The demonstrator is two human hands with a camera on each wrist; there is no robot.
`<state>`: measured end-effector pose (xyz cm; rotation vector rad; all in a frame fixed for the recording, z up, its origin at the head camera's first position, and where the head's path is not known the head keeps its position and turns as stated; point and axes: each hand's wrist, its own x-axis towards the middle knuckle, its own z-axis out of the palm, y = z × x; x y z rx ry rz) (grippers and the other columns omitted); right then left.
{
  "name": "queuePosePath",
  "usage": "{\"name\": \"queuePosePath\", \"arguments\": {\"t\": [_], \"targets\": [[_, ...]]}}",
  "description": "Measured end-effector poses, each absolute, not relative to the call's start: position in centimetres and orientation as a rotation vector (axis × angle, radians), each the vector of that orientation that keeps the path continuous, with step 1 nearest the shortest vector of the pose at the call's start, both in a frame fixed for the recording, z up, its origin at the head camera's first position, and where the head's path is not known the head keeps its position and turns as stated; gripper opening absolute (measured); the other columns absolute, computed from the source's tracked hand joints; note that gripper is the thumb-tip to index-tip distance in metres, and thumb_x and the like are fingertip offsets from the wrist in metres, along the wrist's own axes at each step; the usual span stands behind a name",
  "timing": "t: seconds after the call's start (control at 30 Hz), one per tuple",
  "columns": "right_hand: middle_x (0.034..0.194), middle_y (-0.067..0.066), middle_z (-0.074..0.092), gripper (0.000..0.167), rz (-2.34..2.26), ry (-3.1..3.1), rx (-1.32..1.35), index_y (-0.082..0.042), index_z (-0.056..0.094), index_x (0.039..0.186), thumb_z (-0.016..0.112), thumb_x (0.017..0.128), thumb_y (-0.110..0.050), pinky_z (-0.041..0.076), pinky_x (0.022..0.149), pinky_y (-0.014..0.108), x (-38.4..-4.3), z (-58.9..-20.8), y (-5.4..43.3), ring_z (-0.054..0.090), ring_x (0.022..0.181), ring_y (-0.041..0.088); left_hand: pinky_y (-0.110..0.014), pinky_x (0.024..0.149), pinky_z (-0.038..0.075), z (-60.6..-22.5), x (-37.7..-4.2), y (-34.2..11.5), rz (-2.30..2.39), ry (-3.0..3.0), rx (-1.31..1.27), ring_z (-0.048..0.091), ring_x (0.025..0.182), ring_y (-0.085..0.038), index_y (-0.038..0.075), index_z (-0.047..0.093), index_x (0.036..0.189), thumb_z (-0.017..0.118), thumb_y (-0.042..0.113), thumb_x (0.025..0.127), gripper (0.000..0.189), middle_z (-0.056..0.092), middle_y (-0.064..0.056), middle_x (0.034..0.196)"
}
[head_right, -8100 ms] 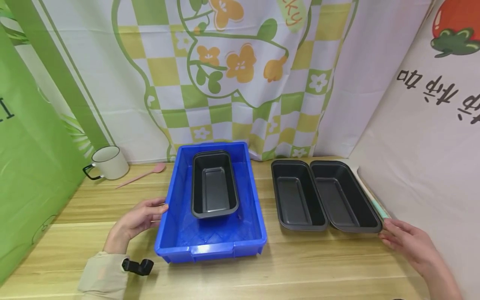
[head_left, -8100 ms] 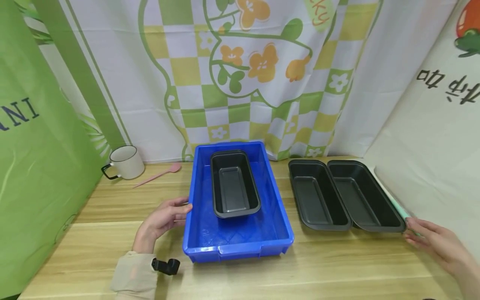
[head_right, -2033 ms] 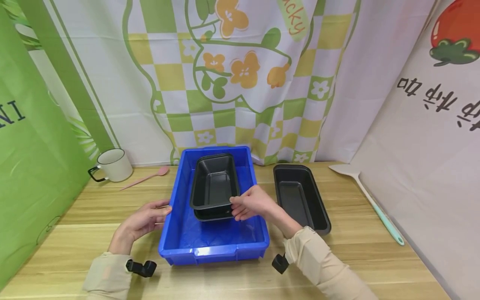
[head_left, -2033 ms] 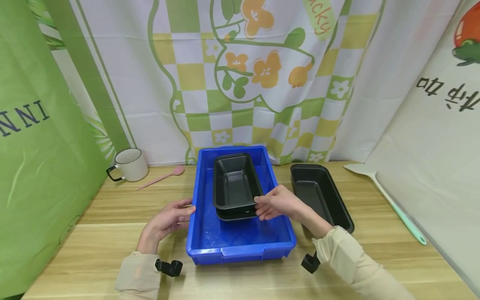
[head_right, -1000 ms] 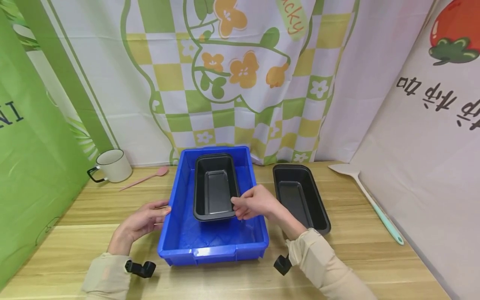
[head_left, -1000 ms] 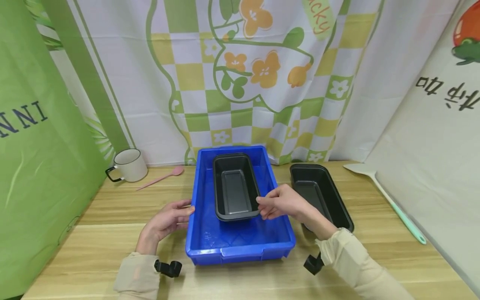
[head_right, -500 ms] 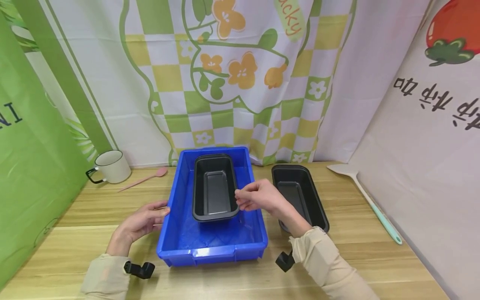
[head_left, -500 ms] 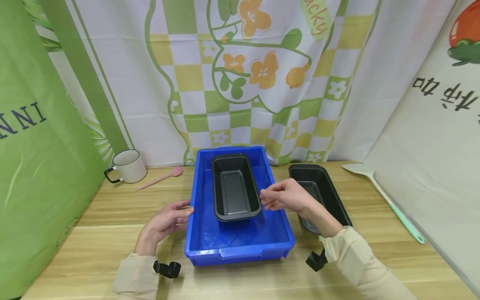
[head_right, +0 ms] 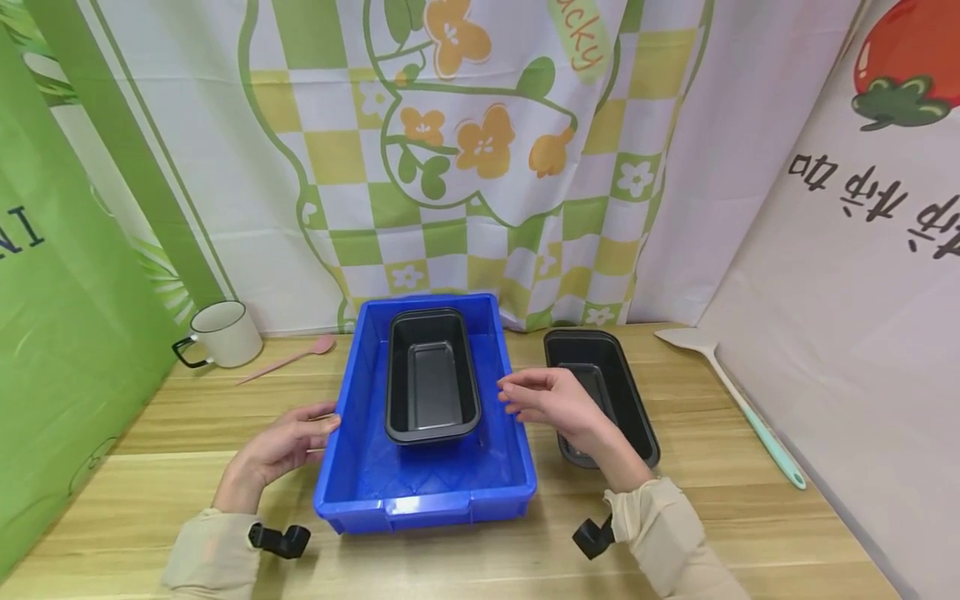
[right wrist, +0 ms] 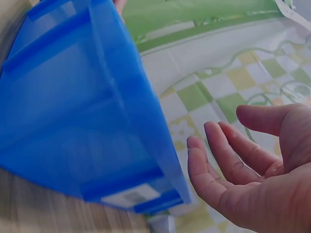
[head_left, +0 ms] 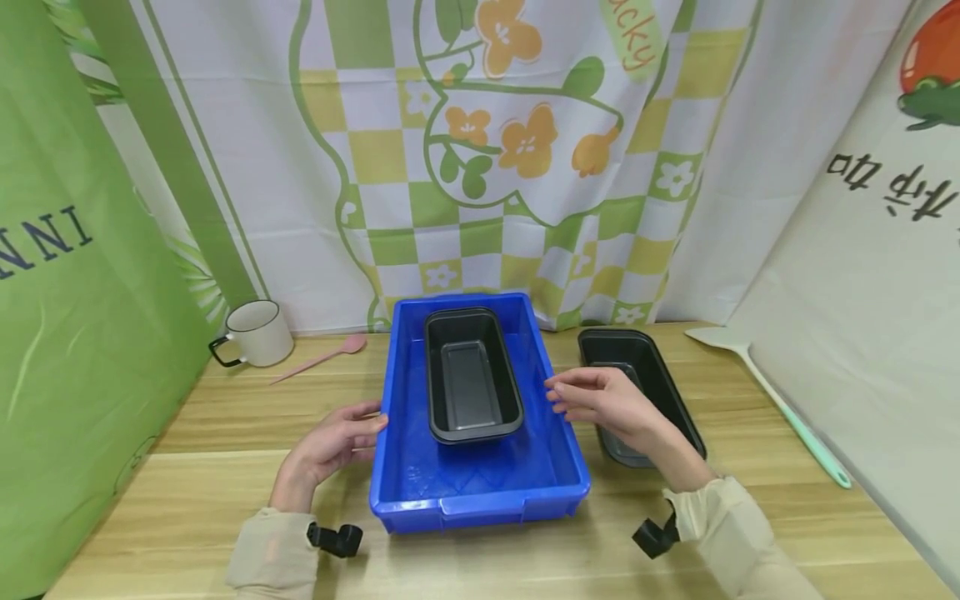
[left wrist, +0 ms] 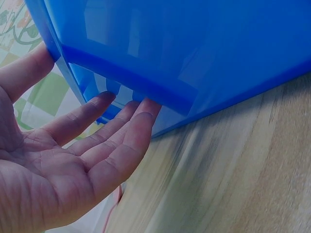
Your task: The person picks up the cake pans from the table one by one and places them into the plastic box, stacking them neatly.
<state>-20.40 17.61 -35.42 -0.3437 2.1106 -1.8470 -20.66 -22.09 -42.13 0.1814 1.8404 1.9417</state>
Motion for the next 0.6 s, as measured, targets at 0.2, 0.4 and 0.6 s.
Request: {"name": "queuePosePath", "arguments": {"t": [0.2, 0.4, 0.6], "targets": [[0.101, 0.006, 0.07, 0.039, -1.943, 2.037, -0.387, 0.018, 0.052, 0.122, 0.059, 0.096, -0.01, 0.054, 0.084, 0.034, -19.5, -36.0, 20.4, 0.068, 0.092, 0.018, -0.039, 0.091, 0.05, -42.1, -20.6, -22.1, 1.944, 1.841, 0.169, 0.065, 0.104, -0.023, -0.013, 0.016, 0.146, 0.057, 0.016, 0.096, 0.071, 0.063, -0.016, 0.12], [0.096, 0.0, 0.071, 0.023, -2.004, 1.985, -0.407, 0.006, 0.063, 0.115, 0.056, 0.097, -0.007, 0.056, 0.079, 0.028, -18.8, -36.7, 22.9, 0.068, 0.089, 0.016, -0.038, 0.09, 0.051, -42.1, -20.6, -22.1, 1.949, 1.841, 0.157, 0.065, 0.104, -0.023, -0.012, 0.017, 0.147, 0.058, 0.015, 0.096, 0.071, 0.063, -0.016, 0.12], [0.098, -0.002, 0.07, 0.019, -1.997, 2.02, -0.374, -0.011, 0.069, 0.109, 0.052, 0.099, -0.009, 0.055, 0.079, 0.026, -18.3, -37.7, 25.7, 0.067, 0.09, 0.014, -0.038, 0.091, 0.05, -42.0, -20.6, -22.1, 1.943, 1.834, 0.158, 0.065, 0.102, -0.02, -0.012, 0.016, 0.147, 0.057, 0.017, 0.096, 0.072, 0.064, -0.013, 0.119]]}}
